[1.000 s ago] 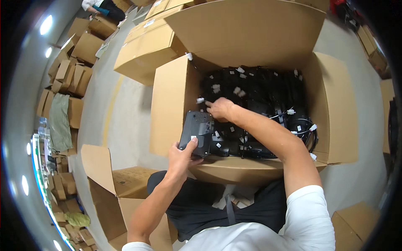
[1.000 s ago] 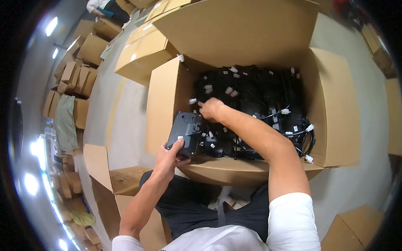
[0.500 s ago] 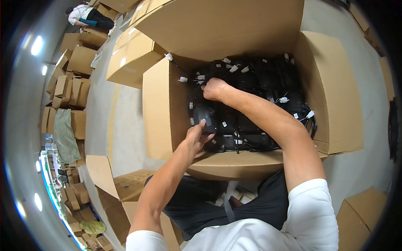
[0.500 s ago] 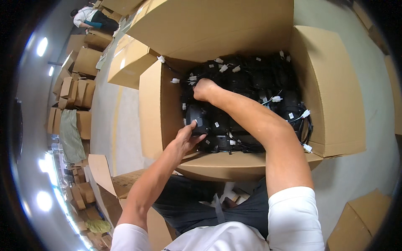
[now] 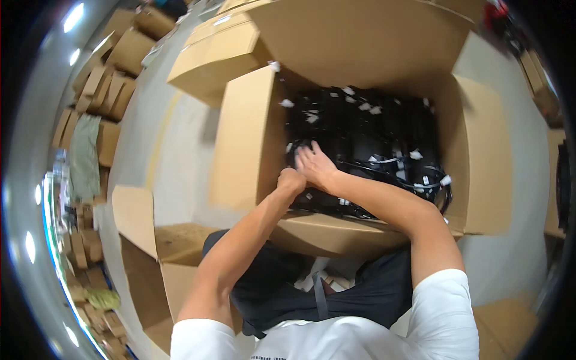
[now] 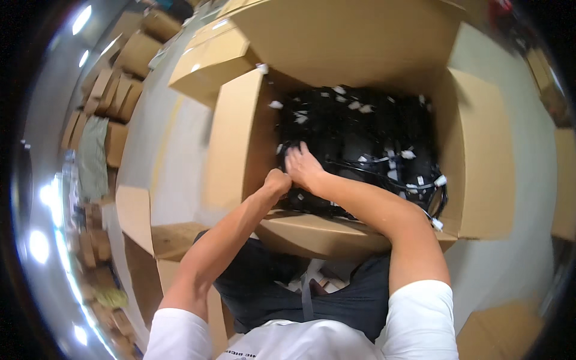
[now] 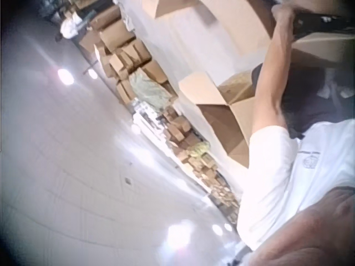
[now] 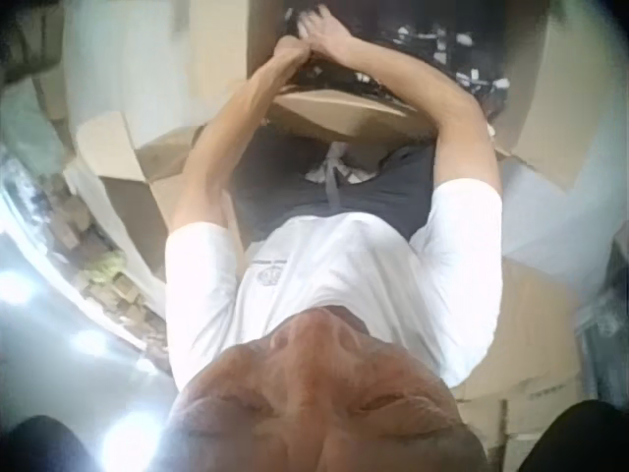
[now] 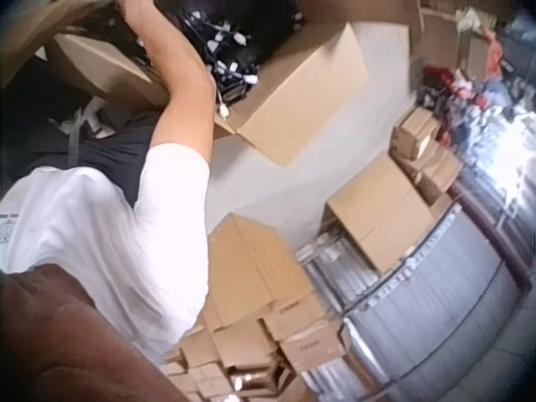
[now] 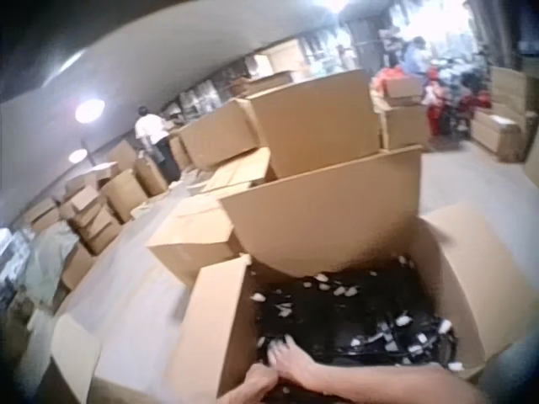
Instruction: The person sits on the floor and repeatedly picks up black electronic devices from a large cardboard box. They briefly inspect each device by turning it over in their hands before placing it into a second cardboard box beside them. The process continues with multiple units throughout the clip.
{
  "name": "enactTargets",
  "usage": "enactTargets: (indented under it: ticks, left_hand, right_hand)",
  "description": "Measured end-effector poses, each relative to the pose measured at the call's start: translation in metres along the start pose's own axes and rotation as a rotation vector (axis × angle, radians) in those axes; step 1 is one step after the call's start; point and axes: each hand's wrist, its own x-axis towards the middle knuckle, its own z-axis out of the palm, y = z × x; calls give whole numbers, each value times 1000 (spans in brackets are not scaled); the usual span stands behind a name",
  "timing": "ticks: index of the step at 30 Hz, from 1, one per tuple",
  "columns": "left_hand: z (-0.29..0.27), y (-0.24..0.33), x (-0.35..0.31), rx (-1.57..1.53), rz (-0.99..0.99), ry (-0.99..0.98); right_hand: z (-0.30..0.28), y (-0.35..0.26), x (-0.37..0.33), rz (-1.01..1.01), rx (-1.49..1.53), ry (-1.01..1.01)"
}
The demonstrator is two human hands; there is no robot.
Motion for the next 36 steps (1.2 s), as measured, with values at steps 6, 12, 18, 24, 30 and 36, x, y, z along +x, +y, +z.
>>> enactTargets:
  ticks: [6,12,18,24,30,36]
  left_hand:
    - [-193,-30,-203,-422,537,-89]
    - [-360,-281,-306,-732,242,748]
    - [-310,-544,-263,-675,-290,460]
    - [-248,-640,-185,-115,-315,490]
    - [-199,-614,-114,-1,-162,219]
    - [-199,-603,-139,117,-48,-176]
  right_hand:
    - [-33,6,-2,-11,175,-191]
    - [-79,4,-20,-64,278,-175]
    - [-136,58,-92,144,456,-465]
    - [-204,51,-122,506,515,-607]
    - [-231,66,-155,600,654,-556]
    - [-246,28,-143,633,657,-545]
